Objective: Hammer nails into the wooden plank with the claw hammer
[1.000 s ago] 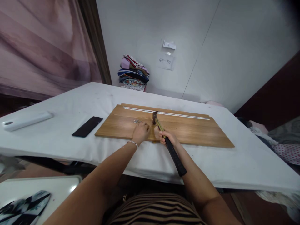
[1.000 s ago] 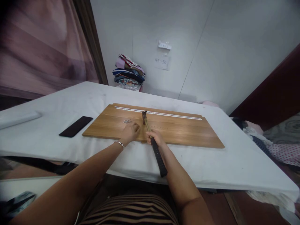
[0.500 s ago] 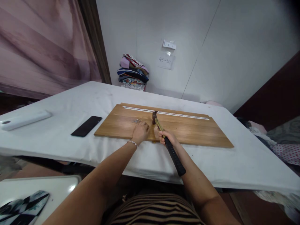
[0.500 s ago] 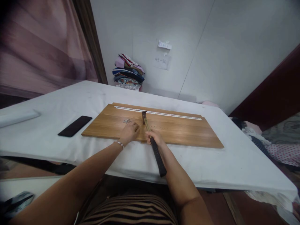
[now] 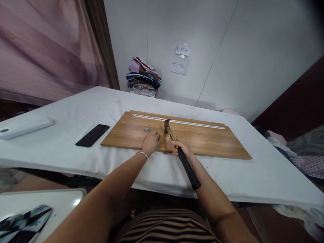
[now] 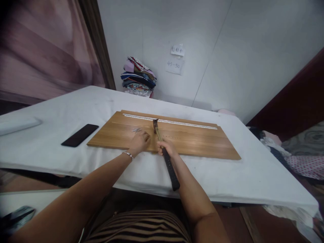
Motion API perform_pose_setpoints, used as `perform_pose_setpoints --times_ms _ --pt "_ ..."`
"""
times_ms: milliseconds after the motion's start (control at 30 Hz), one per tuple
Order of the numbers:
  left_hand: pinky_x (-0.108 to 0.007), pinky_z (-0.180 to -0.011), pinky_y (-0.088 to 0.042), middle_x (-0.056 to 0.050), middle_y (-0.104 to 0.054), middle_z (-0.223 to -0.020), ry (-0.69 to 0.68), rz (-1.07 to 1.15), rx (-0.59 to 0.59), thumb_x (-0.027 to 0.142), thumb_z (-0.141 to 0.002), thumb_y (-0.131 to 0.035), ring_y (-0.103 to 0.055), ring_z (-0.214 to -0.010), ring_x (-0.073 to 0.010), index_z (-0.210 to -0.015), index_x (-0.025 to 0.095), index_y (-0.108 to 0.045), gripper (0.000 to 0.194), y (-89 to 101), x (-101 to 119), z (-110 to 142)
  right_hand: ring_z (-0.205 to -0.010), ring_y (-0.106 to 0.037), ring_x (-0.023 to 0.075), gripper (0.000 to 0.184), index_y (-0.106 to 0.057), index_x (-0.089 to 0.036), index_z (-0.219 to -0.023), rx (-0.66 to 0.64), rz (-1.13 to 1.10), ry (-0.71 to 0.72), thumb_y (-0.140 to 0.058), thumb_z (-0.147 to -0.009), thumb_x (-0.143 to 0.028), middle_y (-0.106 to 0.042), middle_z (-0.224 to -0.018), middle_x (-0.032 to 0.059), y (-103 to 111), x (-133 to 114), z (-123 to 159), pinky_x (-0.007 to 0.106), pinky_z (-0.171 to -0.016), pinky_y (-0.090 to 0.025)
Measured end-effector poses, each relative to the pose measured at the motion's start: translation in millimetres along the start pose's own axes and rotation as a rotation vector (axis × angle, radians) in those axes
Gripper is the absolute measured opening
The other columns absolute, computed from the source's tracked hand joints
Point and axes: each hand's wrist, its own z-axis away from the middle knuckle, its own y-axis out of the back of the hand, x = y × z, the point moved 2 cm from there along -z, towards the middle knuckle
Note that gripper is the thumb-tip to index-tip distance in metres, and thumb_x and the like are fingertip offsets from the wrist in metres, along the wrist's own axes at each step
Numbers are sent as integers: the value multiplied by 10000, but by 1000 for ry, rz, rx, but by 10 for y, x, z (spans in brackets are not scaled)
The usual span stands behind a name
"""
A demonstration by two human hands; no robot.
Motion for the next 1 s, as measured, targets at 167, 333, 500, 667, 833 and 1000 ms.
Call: perform_pose_setpoints --times_ms 167,333,500,667,833,1000 --pt "-435 -998 -484 -131 -739 -1006 21 -3 10 232 -999 -531 -648 -1019 -271 -827 191 -768 296 2 11 6 -418 -412 62 444 -523 -240 -889 9 6 -8 -864 -625 -346 -523 -568 -105 1 15 -27 202 -404 -262" --pt "-429 -987 -495 -127 -743 -1012 31 -16 2 221 -1001 -523 -652 -1036 -274 -850 194 -777 297 13 32 11 -411 -412 65 442 -536 -240 -884 12 0 -10 -875 -626 -358 -522 -563 -101 -2 24 -25 203 -401 -268" --pt "-423 -979 -497 -121 -736 -998 44 -18 -1 224 -997 -537 -656 -1035 -274 -832 202 -778 293 10 35 12 -411 -414 62 427 -544 -235 -879 18 -1 -6 -873 -629 -344 -532 -571 -95 -9 14 -16 205 -396 -247" --pt "-426 -994 -492 -125 -733 -1008 31 -7 12 224 -999 -535 -651 -1030 -269 -819 201 -771 298 22 38 18 -405 -424 58 464 -526 -235 -879 11 9 0 -888 -621 -370 -526 -569 -105 0 10 -8 198 -399 -256" --pt "-426 -984 -488 -125 -723 -994 35 -5 12 210 -987 -549 -647 -1018 -270 -799 204 -758 281 32 39 15 -417 -428 59 452 -526 -235 -903 17 3 2 -879 -650 -360 -518 -574 -110 17 0 -3 195 -412 -253" --pt "-429 -983 -490 -125 -725 -980 27 5 1 218 -993 -541 -646 -1020 -274 -783 202 -750 297 41 47 12 -430 -414 61 423 -536 -234 -869 9 -11 -9 -864 -624 -340 -524 -572 -98 7 -9 -4 201 -415 -240"
